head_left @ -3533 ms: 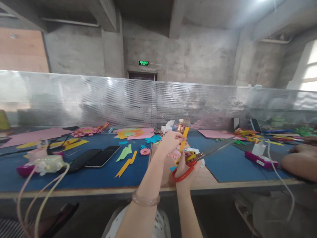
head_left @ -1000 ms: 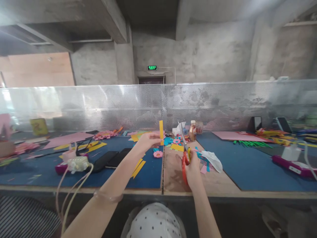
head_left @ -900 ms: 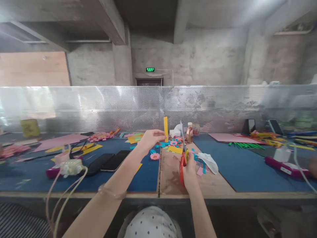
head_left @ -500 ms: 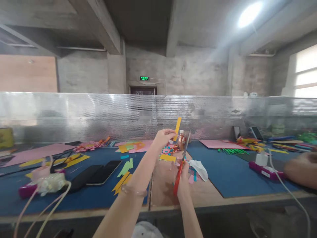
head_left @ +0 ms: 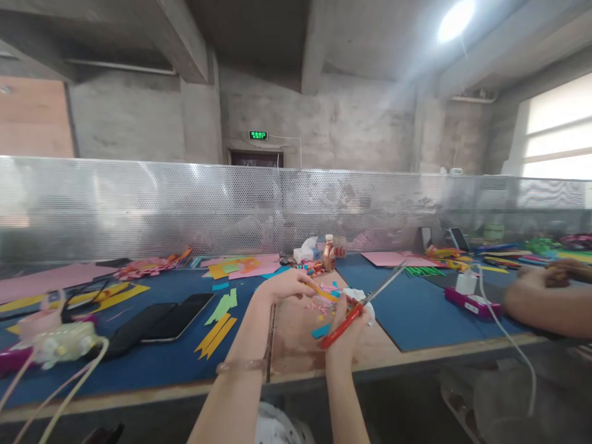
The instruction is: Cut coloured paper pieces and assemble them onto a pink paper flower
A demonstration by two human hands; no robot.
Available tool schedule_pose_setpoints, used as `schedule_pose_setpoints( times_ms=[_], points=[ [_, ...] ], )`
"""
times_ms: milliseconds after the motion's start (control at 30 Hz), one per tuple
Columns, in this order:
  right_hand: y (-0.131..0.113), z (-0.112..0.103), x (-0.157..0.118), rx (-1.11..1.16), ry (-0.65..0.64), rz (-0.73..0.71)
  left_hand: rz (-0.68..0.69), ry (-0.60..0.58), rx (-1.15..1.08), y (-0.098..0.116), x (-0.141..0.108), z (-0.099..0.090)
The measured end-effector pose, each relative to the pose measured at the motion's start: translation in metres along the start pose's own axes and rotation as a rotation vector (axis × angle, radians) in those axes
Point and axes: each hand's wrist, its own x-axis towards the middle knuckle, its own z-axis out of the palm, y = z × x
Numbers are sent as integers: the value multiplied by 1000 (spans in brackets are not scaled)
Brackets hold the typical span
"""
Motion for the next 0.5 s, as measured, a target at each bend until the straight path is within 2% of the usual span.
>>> schedule_pose_setpoints(
  times_ms=[100,233,400,500],
  points=[
    [2,0,0,5,10,2,-11,-10,-26,-4,-1,-2],
    [6,2,0,18,-62,16,23,49,-79,-7,1,-1],
    [7,1,0,-34,-129,72,90,181,-200,-9,8,9],
    [5,0,1,-69,-136,115,97,188,-228,-6,9,17]
  ],
)
